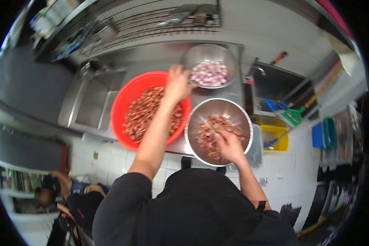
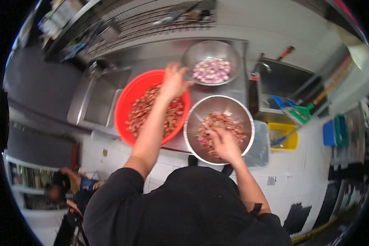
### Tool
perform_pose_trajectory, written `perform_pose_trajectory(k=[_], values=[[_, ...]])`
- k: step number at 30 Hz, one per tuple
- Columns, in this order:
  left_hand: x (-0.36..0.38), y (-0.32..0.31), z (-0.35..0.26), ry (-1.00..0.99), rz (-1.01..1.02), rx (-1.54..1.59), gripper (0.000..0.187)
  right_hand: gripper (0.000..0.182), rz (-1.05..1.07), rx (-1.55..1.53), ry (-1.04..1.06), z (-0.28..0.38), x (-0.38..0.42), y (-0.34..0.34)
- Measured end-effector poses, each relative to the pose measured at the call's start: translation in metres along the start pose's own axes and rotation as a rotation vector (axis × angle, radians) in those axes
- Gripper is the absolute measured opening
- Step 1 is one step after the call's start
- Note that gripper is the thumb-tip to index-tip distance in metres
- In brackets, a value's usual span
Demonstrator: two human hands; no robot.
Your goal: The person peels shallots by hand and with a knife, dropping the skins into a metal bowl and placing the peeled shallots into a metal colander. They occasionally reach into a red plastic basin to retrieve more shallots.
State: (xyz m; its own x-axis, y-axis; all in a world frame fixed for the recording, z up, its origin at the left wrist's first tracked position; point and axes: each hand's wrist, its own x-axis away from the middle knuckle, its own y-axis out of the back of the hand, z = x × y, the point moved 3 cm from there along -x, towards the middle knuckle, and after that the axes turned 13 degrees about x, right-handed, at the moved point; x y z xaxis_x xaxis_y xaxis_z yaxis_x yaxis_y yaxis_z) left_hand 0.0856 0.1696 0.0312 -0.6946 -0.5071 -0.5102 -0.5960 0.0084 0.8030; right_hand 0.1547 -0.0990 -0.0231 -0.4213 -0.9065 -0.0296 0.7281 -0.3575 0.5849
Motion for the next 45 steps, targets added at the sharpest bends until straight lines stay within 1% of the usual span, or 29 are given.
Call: perform_pose_trajectory(k=[1, 3, 4, 6, 7, 8, 9, 10, 13, 14, 15, 17, 18, 21, 22, 24, 25, 27, 28, 29, 31, 32, 34, 37, 38, 39, 42, 43, 45], values=[[0.011, -0.004, 0.012, 0.078, 0.042, 0.133, 0.049, 0.031, 0.006, 0.01, -0.021, 0.003, 0.002, 0.007], [0.041, -0.006, 0.038, 0.368, 0.122, 0.231, 0.044, 0.031, 0.008, -0.006, -0.109, -0.002, 0.006, 0.014], [0.056, 0.003, 0.046, 0.494, 0.155, 0.216, 0.036, 0.031, 0.037, -0.013, -0.097, -0.004, 0.009, 0.014], [0.091, 0.009, 0.086, 0.763, 0.261, -0.089, 0.026, 0.03, 0.027, -0.045, -0.154, -0.012, 0.012, 0.018], [0.117, 0.007, 0.118, 0.746, 0.302, -0.186, 0.025, 0.03, 0.036, -0.047, -0.148, -0.017, 0.013, 0.017], [0.138, 0.013, 0.135, 0.805, 0.406, -0.289, 0.029, 0.03, 0.038, -0.025, -0.114, -0.024, 0.015, 0.015], [0.167, 0.011, 0.163, 0.934, 0.486, -0.329, 0.031, 0.031, 0.035, -0.004, -0.081, -0.027, 0.015, 0.014], [0.192, 0.012, 0.184, 0.939, 0.45, -0.237, 0.025, 0.031, 0.034, -0.013, -0.08, -0.028, 0.015, 0.013], [0.197, 0.043, 0.172, 0.887, 0.374, -0.124, 0.02, 0.031, 0.047, -0.04, -0.03, -0.026, 0.015, 0.011], [0.194, 0.055, 0.154, 0.842, 0.175, -0.081, 0.018, 0.03, 0.07, -0.048, -0.015, -0.025, 0.014, 0.011], [0.197, 0.059, 0.151, 0.847, 0.175, -0.088, 0.018, 0.03, 0.093, -0.055, 0.003, -0.024, 0.014, 0.01], [0.2, 0.069, 0.147, 0.858, -0.019, 0.002, 0.018, 0.029, 0.114, -0.066, 0.012, -0.021, 0.013, 0.011], [0.2, 0.069, 0.142, 0.862, -0.024, -0.003, 0.018, 0.029, 0.137, -0.082, 0.026, -0.02, 0.013, 0.011], [0.199, 0.066, 0.13, 0.92, -0.133, -0.132, 0.028, 0.029, 0.174, -0.098, 0.049, -0.022, 0.013, 0.013], [0.202, 0.061, 0.132, 0.922, -0.136, -0.135, 0.028, 0.029, 0.186, -0.095, 0.048, -0.024, 0.014, 0.014], [0.206, 0.041, 0.133, 0.799, 0.279, -0.153, 0.033, 0.029, 0.216, -0.101, 0.04, -0.027, 0.015, 0.015], [0.204, 0.039, 0.132, 0.806, 0.276, -0.154, 0.033, 0.029, 0.245, -0.105, 0.029, -0.028, 0.017, 0.015], [0.201, 0.035, 0.13, 0.983, 0.377, -0.358, 0.037, 0.029, 0.271, -0.119, 0.03, -0.03, 0.019, 0.015], [0.196, 0.038, 0.119, 0.979, 0.288, -0.414, 0.039, 0.029, 0.289, -0.136, 0.025, -0.03, 0.02, 0.014], [0.196, 0.035, 0.117, 0.979, 0.29, -0.413, 0.039, 0.029, 0.289, -0.136, 0.022, -0.032, 0.022, 0.012], [0.192, 0.032, 0.117, 0.956, 0.111, -0.488, 0.038, 0.029, 0.254, -0.11, 0.058, -0.034, 0.023, 0.012], [0.19, 0.029, 0.121, 0.952, 0.116, -0.478, 0.038, 0.029, 0.25, -0.103, 0.05, -0.033, 0.024, 0.013], [0.185, 0.025, 0.136, 1.003, 0.072, -0.175, 0.033, 0.029, 0.215, -0.128, 0.019, -0.029, 0.027, 0.013], [0.188, 0.007, 0.171, 1.055, 0.248, -0.207, 0.037, 0.03, 0.172, -0.12, -0.029, -0.021, 0.028, 0.015], [0.182, 0.005, 0.178, 0.972, 0.345, -0.215, 0.034, 0.031, 0.181, -0.074, -0.07, -0.024, 0.028, 0.013], [0.175, 0.005, 0.176, 0.956, 0.355, -0.201, 0.034, 0.031, 0.166, -0.066, -0.085, -0.023, 0.028, 0.014], [0.163, 0.021, 0.163, 0.84, 0.127, -0.133, 0.032, 0.029, 0.059, -0.152, -0.13, -0.017, 0.026, 0.013], [0.163, 0.024, 0.158, 0.825, 0.133, -0.126, 0.032, 0.029, 0.044, -0.15, -0.138, -0.016, 0.026, 0.011], [0.163, 0.032, 0.144, 0.782, -0.131, 0.499, 0.026, 0.029, -0.001, -0.245, -0.218, -0.015, 0.025, 0.006]])
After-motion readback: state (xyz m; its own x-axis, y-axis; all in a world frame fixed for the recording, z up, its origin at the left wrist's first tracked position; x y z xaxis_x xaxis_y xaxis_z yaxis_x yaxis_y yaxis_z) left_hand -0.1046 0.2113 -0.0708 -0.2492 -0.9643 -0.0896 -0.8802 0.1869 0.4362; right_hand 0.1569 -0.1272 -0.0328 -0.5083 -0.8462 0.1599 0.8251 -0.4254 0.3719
